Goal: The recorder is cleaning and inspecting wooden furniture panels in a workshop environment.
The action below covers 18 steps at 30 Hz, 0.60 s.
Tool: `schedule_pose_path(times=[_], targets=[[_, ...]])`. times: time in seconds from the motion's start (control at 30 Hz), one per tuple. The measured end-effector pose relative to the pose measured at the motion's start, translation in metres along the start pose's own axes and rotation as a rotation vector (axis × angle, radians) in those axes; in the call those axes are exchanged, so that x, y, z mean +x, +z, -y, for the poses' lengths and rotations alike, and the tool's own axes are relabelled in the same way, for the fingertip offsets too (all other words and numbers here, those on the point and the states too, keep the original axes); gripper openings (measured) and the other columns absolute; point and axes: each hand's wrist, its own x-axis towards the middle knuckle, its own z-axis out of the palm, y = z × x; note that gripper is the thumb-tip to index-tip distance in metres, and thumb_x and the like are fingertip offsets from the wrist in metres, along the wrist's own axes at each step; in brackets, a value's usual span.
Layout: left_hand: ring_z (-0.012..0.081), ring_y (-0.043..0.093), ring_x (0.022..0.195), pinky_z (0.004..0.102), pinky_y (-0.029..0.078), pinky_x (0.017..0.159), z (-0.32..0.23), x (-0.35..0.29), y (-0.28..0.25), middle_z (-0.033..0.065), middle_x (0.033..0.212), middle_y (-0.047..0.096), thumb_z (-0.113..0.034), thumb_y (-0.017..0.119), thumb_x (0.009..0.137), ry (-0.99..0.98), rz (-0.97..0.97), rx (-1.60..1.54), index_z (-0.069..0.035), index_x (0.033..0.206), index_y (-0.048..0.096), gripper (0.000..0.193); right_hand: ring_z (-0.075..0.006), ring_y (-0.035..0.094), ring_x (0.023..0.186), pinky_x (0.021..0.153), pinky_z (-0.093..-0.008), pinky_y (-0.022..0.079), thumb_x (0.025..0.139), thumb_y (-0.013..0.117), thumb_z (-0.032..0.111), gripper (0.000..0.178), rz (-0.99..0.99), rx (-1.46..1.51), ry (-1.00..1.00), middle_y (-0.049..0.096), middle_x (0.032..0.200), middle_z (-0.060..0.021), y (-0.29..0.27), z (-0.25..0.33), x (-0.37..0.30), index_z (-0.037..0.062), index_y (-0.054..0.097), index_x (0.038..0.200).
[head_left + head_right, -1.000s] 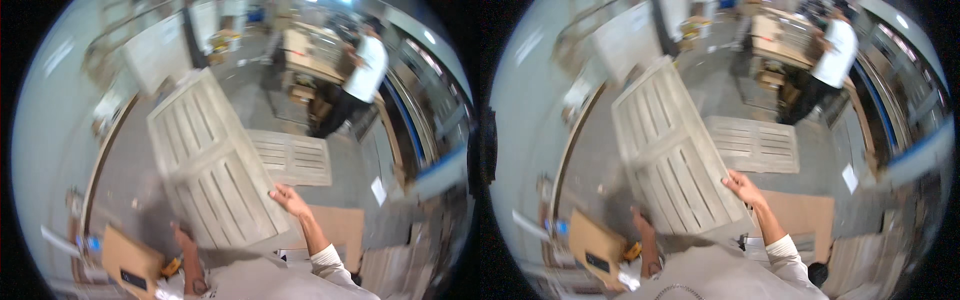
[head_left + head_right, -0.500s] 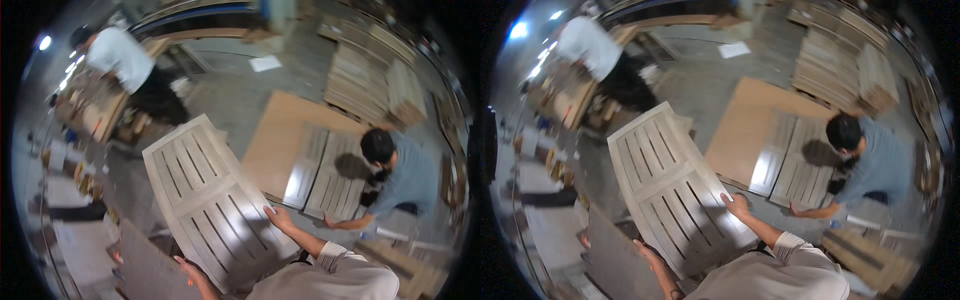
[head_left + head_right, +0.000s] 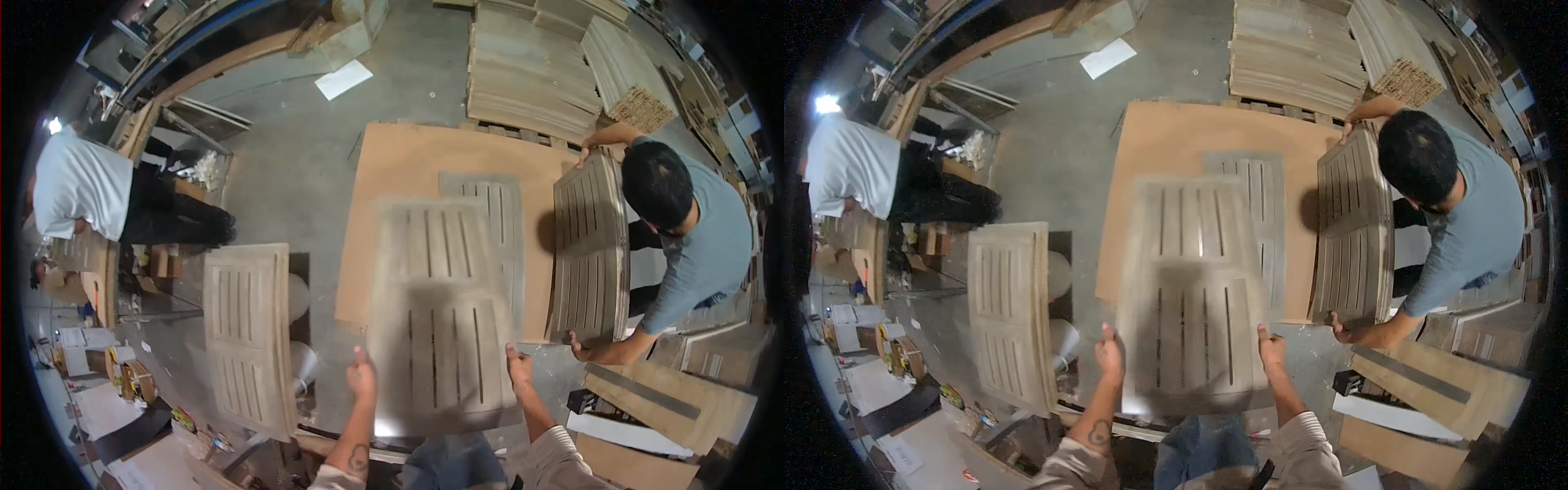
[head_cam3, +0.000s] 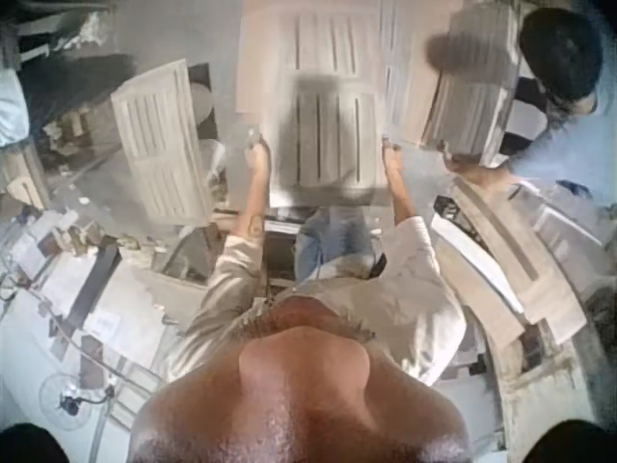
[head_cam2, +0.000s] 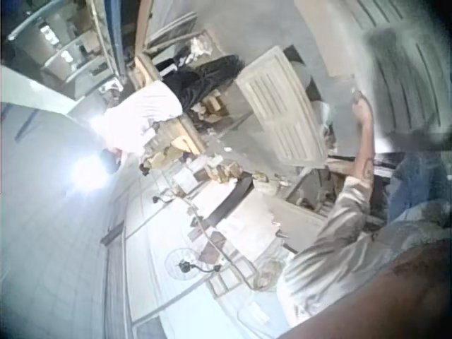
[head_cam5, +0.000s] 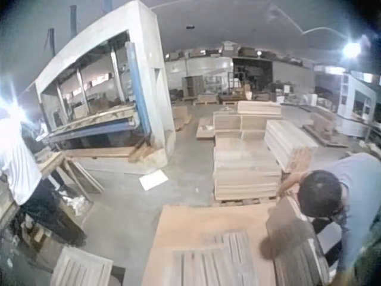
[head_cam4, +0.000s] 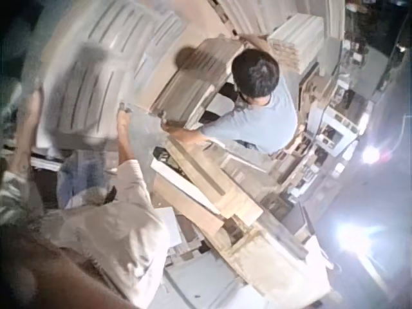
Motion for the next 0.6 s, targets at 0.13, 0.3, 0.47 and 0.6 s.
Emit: schedule_pose_path(times=[0.13,0.3,0.47,0.6], targets=[[0.0276,0.057,0.111,0.0362,0.042,0.094,0.003,0.060,0.132,0.0214,0.112,0.063,-0.064,0.045,0.092,0.189,0.257,-0.077,0.006,0.120,0.059,0.076,-0.0259,0.061,0.089,0.084,-0.0376,0.046,0.083,0.069,0.045,0.062,-0.032,0.065,0.011,0.066,0.093,-0.0183,0.004,-0.024,0.127,-0.0125,0.062,0.103],[0.0327,0.054,0.115,0.0414,0.040,0.099,-0.008,0.092,0.248,0.0211,0.120,0.060,-0.067,0.040,0.091,-0.041,0.373,0.148,0.006,0.124,0.057,0.082,-0.0353,0.059,0.111,0.096,-0.0400,0.043,0.084,0.063,0.057,0.084,-0.110,-0.164,0.041,0.063,0.110,-0.0298,-0.007,-0.003,0.217,-0.0184,0.054,0.118],[0.0306,0.047,0.123,0.0413,0.035,0.105,0.016,0.116,0.305,0.0236,0.133,0.050,-0.067,0.034,0.094,0.085,0.421,0.186,0.006,0.134,0.047,0.084,-0.0363,0.060,0.107,0.094,-0.0392,0.044,0.085,0.060,0.058,0.082,-0.073,-0.143,0.002,0.063,0.110,-0.0292,-0.004,0.016,0.268,-0.0153,0.055,0.119],[0.0307,0.044,0.129,0.0405,0.031,0.109,0.019,0.120,0.304,0.0202,0.140,0.047,-0.065,0.035,0.094,0.064,0.695,0.282,0.002,0.138,0.045,0.080,-0.0378,0.060,0.110,0.095,-0.0391,0.045,0.083,0.064,0.053,0.070,-0.029,-0.192,0.023,0.064,0.109,-0.0297,-0.007,0.009,0.276,-0.0105,0.062,0.112]])
